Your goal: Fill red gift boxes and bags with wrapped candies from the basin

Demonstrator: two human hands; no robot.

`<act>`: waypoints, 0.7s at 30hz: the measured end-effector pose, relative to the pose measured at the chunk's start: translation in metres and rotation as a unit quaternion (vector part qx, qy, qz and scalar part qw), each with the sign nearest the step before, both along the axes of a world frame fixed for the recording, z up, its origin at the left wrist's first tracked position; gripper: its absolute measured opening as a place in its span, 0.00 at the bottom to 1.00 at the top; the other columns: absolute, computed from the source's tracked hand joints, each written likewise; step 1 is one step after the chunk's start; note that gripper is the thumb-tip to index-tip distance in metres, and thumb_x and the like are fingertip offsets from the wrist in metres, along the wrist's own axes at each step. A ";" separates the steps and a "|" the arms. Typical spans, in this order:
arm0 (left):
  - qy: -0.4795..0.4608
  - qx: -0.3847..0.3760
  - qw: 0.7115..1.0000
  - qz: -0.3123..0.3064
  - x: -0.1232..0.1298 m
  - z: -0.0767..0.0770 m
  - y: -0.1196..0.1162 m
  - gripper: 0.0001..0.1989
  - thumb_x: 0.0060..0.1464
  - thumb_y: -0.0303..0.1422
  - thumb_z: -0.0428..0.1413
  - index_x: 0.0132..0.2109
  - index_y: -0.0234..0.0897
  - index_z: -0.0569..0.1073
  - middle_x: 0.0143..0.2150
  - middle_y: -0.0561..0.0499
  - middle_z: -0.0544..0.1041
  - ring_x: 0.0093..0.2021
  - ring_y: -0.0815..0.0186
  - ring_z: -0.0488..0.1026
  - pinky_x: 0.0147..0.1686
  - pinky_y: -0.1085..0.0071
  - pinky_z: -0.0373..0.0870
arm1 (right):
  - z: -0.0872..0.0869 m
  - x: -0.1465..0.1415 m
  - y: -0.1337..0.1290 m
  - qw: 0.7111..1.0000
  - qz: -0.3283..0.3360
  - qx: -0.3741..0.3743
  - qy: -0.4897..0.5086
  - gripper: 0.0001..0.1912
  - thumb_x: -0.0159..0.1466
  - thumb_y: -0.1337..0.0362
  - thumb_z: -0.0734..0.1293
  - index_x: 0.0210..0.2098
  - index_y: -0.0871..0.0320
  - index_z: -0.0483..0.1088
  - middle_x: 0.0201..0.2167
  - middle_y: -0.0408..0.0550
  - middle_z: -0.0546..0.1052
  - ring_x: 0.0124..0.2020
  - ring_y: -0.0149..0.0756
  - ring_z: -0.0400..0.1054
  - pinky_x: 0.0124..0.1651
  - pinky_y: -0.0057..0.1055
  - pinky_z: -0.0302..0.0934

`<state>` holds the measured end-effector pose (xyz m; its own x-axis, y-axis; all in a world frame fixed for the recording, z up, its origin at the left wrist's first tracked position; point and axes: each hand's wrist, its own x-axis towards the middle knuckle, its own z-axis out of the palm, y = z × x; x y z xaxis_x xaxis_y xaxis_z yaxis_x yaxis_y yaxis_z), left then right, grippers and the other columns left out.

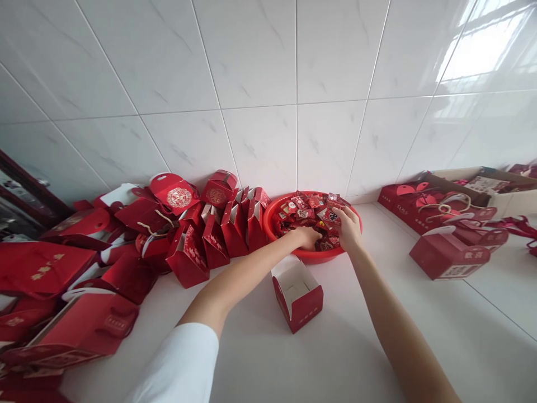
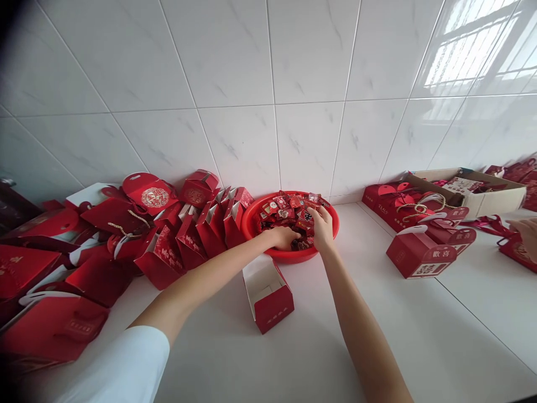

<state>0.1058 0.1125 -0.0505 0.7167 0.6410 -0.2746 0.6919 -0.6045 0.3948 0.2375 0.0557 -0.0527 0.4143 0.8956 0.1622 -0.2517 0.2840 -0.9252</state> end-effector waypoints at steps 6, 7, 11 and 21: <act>0.013 0.013 0.999 -0.027 -0.001 0.005 -0.003 0.24 0.35 0.24 0.63 0.45 0.43 0.81 0.42 0.43 0.82 0.44 0.46 0.77 0.42 0.62 0.69 | -0.001 0.000 0.000 1.000 0.001 0.007 -0.002 0.16 0.50 0.51 0.74 0.30 0.54 0.70 0.31 0.43 0.76 0.34 0.38 0.72 0.31 0.32 0.69; 0.012 0.010 0.999 -0.034 -0.003 0.007 -0.004 0.22 0.35 0.24 0.62 0.42 0.43 0.81 0.40 0.43 0.82 0.43 0.47 0.77 0.40 0.62 0.69 | -0.001 0.000 0.000 1.000 -0.001 0.002 0.004 0.16 0.49 0.51 0.75 0.30 0.54 0.70 0.31 0.42 0.76 0.33 0.37 0.72 0.30 0.31 0.69; -0.001 -0.014 0.998 -0.053 -0.007 0.010 -0.006 0.15 0.36 0.23 0.60 0.33 0.42 0.81 0.31 0.48 0.80 0.34 0.52 0.76 0.33 0.65 0.67 | 0.000 -0.002 -0.001 1.000 -0.002 0.003 0.027 0.15 0.49 0.54 0.75 0.29 0.54 0.71 0.30 0.41 0.76 0.32 0.35 0.71 0.29 0.29 0.68; -0.146 -0.052 0.988 -0.002 -0.021 0.009 0.002 0.06 0.43 0.25 0.60 0.29 0.37 0.82 0.27 0.50 0.80 0.30 0.61 0.76 0.32 0.70 0.70 | -0.002 0.000 0.001 1.000 -0.018 0.015 0.015 0.14 0.51 0.53 0.73 0.30 0.54 0.71 0.32 0.44 0.77 0.32 0.37 0.72 0.30 0.31 0.69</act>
<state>0.0847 0.1148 -0.0411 0.7769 0.6180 -0.1203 0.5380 -0.5525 0.6366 0.2379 0.0566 -0.0543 0.4518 0.8745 0.1763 -0.2685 0.3218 -0.9079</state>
